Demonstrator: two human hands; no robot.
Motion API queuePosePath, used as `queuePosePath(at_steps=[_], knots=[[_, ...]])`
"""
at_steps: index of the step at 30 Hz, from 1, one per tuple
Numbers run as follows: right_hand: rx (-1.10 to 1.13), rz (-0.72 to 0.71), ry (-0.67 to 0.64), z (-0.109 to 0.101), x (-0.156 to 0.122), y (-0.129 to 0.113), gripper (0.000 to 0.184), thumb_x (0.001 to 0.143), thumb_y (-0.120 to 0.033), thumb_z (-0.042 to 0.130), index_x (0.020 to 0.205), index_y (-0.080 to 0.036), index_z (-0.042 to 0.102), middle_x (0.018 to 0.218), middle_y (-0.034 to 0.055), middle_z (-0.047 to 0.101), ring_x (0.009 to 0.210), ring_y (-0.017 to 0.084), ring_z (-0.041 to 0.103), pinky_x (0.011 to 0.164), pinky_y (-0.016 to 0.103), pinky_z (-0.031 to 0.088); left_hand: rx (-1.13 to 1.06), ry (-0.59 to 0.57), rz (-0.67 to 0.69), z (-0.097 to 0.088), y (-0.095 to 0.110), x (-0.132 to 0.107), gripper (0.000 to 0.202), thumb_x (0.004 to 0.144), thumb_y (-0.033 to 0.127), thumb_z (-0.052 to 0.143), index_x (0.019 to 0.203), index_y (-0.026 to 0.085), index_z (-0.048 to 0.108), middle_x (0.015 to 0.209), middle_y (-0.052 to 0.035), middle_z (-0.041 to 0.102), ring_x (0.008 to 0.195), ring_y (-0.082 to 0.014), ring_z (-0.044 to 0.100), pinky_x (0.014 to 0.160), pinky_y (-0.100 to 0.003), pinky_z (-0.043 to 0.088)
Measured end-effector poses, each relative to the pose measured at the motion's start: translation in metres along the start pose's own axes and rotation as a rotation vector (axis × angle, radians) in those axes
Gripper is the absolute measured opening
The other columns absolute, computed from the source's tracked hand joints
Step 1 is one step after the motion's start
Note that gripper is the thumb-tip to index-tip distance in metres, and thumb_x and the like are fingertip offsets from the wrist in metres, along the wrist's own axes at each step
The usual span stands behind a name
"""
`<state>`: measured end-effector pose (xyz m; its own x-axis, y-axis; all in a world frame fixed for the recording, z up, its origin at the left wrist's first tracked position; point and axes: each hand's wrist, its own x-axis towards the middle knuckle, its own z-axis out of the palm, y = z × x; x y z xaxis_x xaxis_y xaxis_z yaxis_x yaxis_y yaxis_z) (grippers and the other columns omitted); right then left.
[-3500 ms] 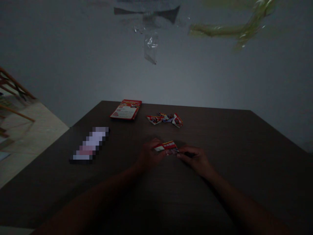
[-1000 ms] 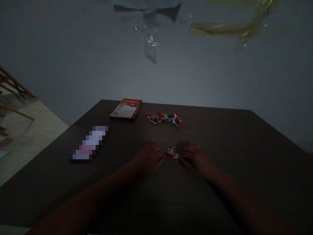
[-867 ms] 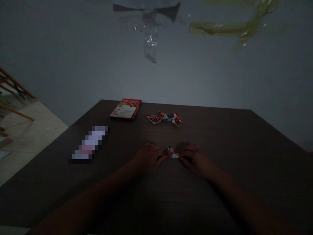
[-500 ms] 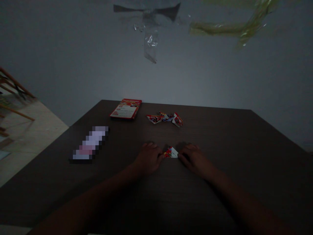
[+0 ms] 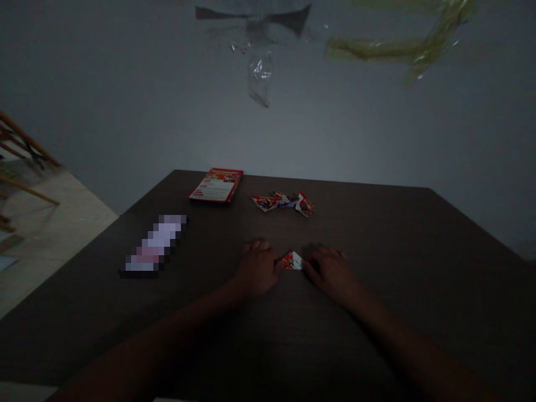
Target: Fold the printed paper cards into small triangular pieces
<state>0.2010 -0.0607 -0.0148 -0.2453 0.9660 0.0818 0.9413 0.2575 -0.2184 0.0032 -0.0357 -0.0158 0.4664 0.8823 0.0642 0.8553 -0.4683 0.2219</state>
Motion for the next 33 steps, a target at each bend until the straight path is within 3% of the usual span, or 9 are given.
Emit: queuePosePath(at_steps=[19,26,33], knots=[[-0.082,0.061,-0.06,-0.001,0.003,-0.007,0.029,0.089,-0.032,0.038,0.085,-0.016,0.061,0.097,0.0107,0.063,0.094,0.025,0.054,0.081,0.039,0.032,0.079,-0.01,0.034,-0.002,0.004,0.004,0.031,0.086,0.035,0.041,0.084,0.015,0.064,0.096,-0.0114,0.059,0.094,-0.026,0.051,0.081,-0.041,0.036],[-0.092,0.075,-0.093,-0.003,0.004,-0.009,0.028,0.088,-0.031,0.038,0.086,-0.016,0.061,0.097,0.0115,0.062,0.097,0.027,0.053,0.081,0.04,0.032,0.075,0.026,0.05,-0.003,0.003,0.006,0.048,0.084,0.055,0.039,0.077,0.015,0.065,0.092,-0.0122,0.06,0.093,-0.0271,0.052,0.081,-0.042,0.036],[-0.083,0.073,-0.072,-0.001,0.003,-0.009,0.027,0.088,-0.031,0.039,0.085,-0.016,0.061,0.095,0.0106,0.063,0.095,0.026,0.053,0.081,0.04,0.032,0.078,-0.03,0.005,-0.003,0.002,0.016,0.047,0.078,0.058,0.047,0.074,0.015,0.066,0.089,-0.0121,0.062,0.09,-0.0276,0.054,0.079,-0.042,0.037]])
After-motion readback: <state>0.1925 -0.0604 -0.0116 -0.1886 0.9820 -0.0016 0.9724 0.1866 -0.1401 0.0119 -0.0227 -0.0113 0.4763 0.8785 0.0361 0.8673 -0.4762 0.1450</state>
